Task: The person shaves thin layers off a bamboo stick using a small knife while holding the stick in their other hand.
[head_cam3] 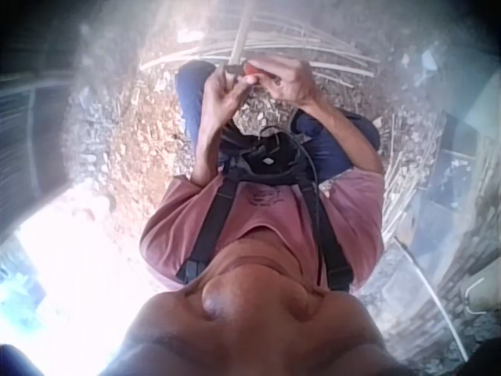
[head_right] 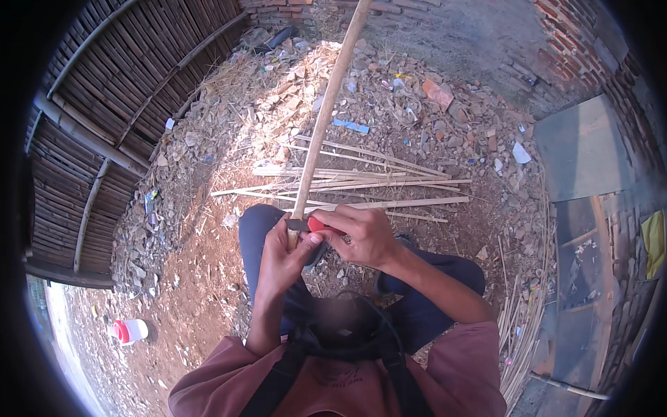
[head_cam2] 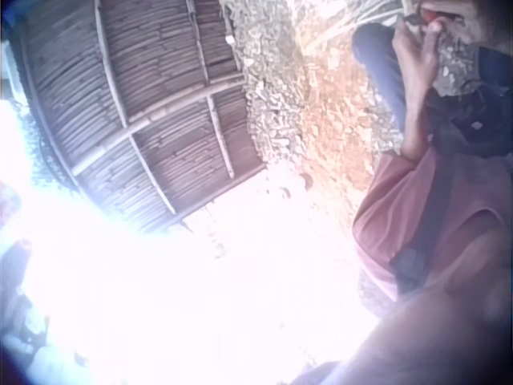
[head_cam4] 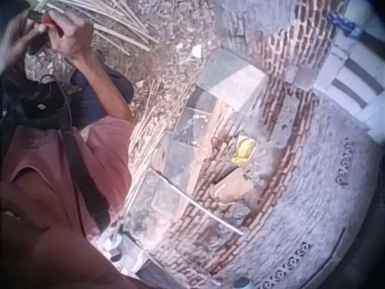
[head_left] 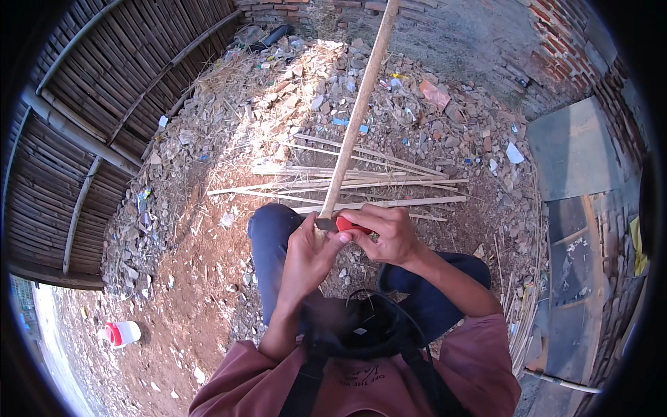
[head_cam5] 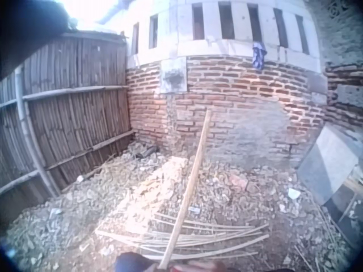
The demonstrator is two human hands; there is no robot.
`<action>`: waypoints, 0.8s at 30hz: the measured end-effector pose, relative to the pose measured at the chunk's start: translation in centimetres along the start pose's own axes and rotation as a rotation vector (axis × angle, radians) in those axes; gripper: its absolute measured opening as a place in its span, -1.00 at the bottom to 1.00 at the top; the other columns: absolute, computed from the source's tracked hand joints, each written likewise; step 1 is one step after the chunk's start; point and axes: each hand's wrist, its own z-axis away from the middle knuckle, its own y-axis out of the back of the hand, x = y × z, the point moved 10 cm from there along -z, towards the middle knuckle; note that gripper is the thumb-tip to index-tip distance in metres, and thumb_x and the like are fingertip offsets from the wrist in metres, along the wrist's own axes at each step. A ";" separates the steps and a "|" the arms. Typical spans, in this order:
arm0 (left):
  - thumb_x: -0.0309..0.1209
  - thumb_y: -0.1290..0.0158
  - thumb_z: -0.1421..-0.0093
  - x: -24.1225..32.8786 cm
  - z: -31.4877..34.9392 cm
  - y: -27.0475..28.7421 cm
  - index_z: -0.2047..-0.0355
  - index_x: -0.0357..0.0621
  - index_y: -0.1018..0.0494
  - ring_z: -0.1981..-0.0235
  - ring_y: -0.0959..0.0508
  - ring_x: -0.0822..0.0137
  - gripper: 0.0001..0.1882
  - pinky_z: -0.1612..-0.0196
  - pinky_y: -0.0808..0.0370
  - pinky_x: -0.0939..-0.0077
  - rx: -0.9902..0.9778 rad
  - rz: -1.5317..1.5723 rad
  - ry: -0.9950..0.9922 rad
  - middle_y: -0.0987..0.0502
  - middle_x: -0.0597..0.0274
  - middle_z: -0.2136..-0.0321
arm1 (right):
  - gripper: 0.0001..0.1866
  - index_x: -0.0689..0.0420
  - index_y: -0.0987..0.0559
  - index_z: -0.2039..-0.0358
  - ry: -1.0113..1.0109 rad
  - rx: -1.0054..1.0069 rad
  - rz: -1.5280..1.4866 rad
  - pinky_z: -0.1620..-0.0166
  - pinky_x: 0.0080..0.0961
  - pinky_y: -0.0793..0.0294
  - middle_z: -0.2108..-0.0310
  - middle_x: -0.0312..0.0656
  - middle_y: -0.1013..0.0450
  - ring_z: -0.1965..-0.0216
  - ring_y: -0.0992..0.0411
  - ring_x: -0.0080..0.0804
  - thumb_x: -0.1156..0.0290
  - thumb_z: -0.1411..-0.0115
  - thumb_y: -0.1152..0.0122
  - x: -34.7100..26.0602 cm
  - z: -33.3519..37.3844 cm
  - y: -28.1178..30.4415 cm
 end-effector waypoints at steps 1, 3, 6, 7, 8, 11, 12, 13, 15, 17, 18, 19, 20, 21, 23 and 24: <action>-0.40 -0.30 -0.37 0.3 0.0 -0.2 -0.03 -0.38 -0.49 0.48 -0.36 0.73 -0.64 0.49 -0.29 0.70 0.000 0.001 0.001 -0.55 0.48 0.45 | -0.64 0.05 -0.73 0.02 -0.015 0.024 0.006 0.47 -0.30 -0.56 0.41 -0.19 -0.62 0.49 -0.61 -0.18 0.31 -0.17 -0.50 0.1 0.0 0.2; -0.44 -0.28 -0.39 1.1 -0.1 -0.2 -0.07 -0.37 -0.48 0.42 -0.37 0.73 -0.66 0.43 -0.31 0.72 0.012 0.020 -0.031 -0.58 0.45 0.36 | -0.64 0.05 -0.73 0.01 -0.028 0.046 0.007 0.47 -0.31 -0.55 0.41 -0.19 -0.62 0.50 -0.61 -0.18 0.31 -0.17 -0.51 0.1 -0.1 0.1; -0.44 -0.27 -0.39 0.4 -0.2 0.2 -0.07 -0.36 -0.50 0.38 -0.37 0.72 -0.67 0.39 -0.32 0.73 0.002 -0.009 0.024 -0.58 0.45 0.34 | -0.63 0.05 -0.73 0.00 -0.007 0.106 0.010 0.49 -0.31 -0.53 0.41 -0.20 -0.61 0.51 -0.60 -0.20 0.30 -0.17 -0.51 -0.3 -0.4 0.7; -0.44 -0.27 -0.39 0.5 -0.3 0.1 -0.07 -0.36 -0.50 0.38 -0.37 0.72 -0.67 0.39 -0.32 0.73 0.001 -0.007 0.022 -0.58 0.45 0.34 | -0.63 0.05 -0.73 0.00 -0.008 0.097 0.030 0.49 -0.31 -0.53 0.42 -0.21 -0.61 0.52 -0.59 -0.21 0.30 -0.17 -0.51 -0.4 -0.5 0.8; -0.44 -0.27 -0.40 0.6 -0.4 0.1 -0.06 -0.35 -0.51 0.38 -0.37 0.72 -0.69 0.38 -0.33 0.72 0.003 -0.026 0.027 -0.56 0.47 0.35 | -0.62 0.05 -0.73 -0.01 -0.011 0.088 0.047 0.50 -0.31 -0.52 0.42 -0.21 -0.60 0.53 -0.58 -0.22 0.30 -0.17 -0.51 -0.4 -0.6 0.7; -0.41 -0.26 -0.41 0.7 -0.3 -0.3 -0.03 -0.32 -0.54 0.39 -0.33 0.71 -0.71 0.37 -0.31 0.70 -0.005 0.019 0.041 -0.51 0.53 0.38 | -0.63 0.04 -0.73 -0.01 0.002 0.062 0.126 0.51 -0.32 -0.51 0.44 -0.23 -0.59 0.55 -0.56 -0.24 0.30 -0.18 -0.50 -0.3 -1.0 1.2; -0.39 -0.26 -0.42 0.6 -0.3 -0.5 -0.02 -0.30 -0.55 0.41 -0.31 0.70 -0.72 0.38 -0.28 0.69 -0.015 0.083 0.049 -0.47 0.57 0.40 | -0.63 0.04 -0.73 -0.01 0.002 0.061 0.125 0.51 -0.32 -0.51 0.44 -0.23 -0.59 0.55 -0.56 -0.24 0.30 -0.18 -0.50 -0.1 -1.1 1.1; -0.39 -0.26 -0.42 0.5 -0.2 -0.4 -0.02 -0.30 -0.55 0.41 -0.31 0.70 -0.72 0.38 -0.28 0.69 -0.014 0.083 0.049 -0.47 0.57 0.40 | -0.63 0.04 -0.73 -0.01 0.013 0.062 0.114 0.52 -0.33 -0.50 0.45 -0.24 -0.58 0.56 -0.55 -0.25 0.30 -0.17 -0.50 -0.1 -1.1 1.1; -0.36 -0.27 -0.41 -0.4 -0.2 -0.3 0.00 -0.27 -0.57 0.43 -0.25 0.70 -0.73 0.39 -0.21 0.68 -0.061 0.080 0.124 -0.38 0.62 0.44 | -0.63 0.04 -0.73 0.00 0.021 0.066 0.103 0.52 -0.34 -0.49 0.46 -0.24 -0.57 0.56 -0.55 -0.26 0.30 -0.17 -0.50 0.1 -1.1 1.1; -0.35 -0.28 -0.41 -1.3 -0.1 -0.2 0.01 -0.26 -0.58 0.44 -0.23 0.71 -0.73 0.40 -0.18 0.69 -0.087 0.084 0.137 -0.35 0.63 0.45 | -0.63 0.05 -0.74 0.00 0.057 0.088 0.025 0.53 -0.36 -0.49 0.47 -0.25 -0.56 0.57 -0.54 -0.27 0.30 -0.16 -0.50 0.2 -1.1 1.2; -0.35 -0.28 -0.40 -1.5 -0.1 -0.4 0.02 -0.25 -0.59 0.45 -0.21 0.72 -0.74 0.41 -0.15 0.69 -0.111 0.089 0.148 -0.32 0.64 0.45 | -0.63 0.05 -0.74 0.00 0.058 0.088 0.024 0.53 -0.36 -0.49 0.47 -0.25 -0.56 0.57 -0.54 -0.27 0.30 -0.16 -0.50 0.2 -1.0 1.4; -0.35 -0.28 -0.40 -1.5 -0.1 -0.3 0.02 -0.25 -0.59 0.45 -0.21 0.72 -0.74 0.41 -0.15 0.69 -0.110 0.089 0.147 -0.32 0.64 0.45 | -0.62 0.06 -0.74 0.00 0.082 0.023 0.023 0.52 -0.37 -0.50 0.46 -0.25 -0.57 0.56 -0.55 -0.27 0.30 -0.16 -0.49 0.0 -1.0 1.0; -0.38 -0.29 -0.39 -1.1 0.0 -0.6 0.05 -0.25 -0.58 0.45 -0.24 0.72 -0.76 0.41 -0.18 0.70 -0.143 0.122 0.140 -0.37 0.63 0.46 | -0.62 0.07 -0.74 0.00 0.104 -0.042 0.021 0.52 -0.38 -0.51 0.44 -0.25 -0.59 0.56 -0.55 -0.26 0.30 -0.16 -0.49 -0.2 -0.8 0.6; -0.41 -0.29 -0.38 -0.9 0.0 -1.0 0.07 -0.24 -0.58 0.46 -0.28 0.73 -0.79 0.42 -0.21 0.71 -0.175 0.155 0.132 -0.41 0.61 0.46 | -0.62 0.07 -0.74 0.00 0.103 -0.042 0.020 0.52 -0.38 -0.51 0.44 -0.25 -0.59 0.56 -0.55 -0.26 0.30 -0.16 -0.49 -0.3 -0.9 0.5; -0.41 -0.30 -0.37 -1.3 -0.1 -0.8 0.07 -0.26 -0.57 0.44 -0.32 0.73 -0.78 0.40 -0.25 0.72 -0.144 0.121 0.111 -0.45 0.58 0.43 | -0.62 0.08 -0.74 0.00 0.076 -0.038 -0.014 0.51 -0.39 -0.53 0.41 -0.25 -0.61 0.54 -0.57 -0.26 0.30 -0.16 -0.49 -0.2 -1.0 0.5; -0.42 -0.31 -0.37 -1.2 -0.1 -0.6 0.06 -0.27 -0.57 0.42 -0.36 0.72 -0.76 0.39 -0.29 0.73 -0.112 0.087 0.088 -0.50 0.55 0.40 | -0.62 0.08 -0.74 0.00 0.075 -0.038 -0.012 0.51 -0.39 -0.53 0.41 -0.25 -0.61 0.54 -0.57 -0.26 0.30 -0.16 -0.49 -0.2 -0.9 0.5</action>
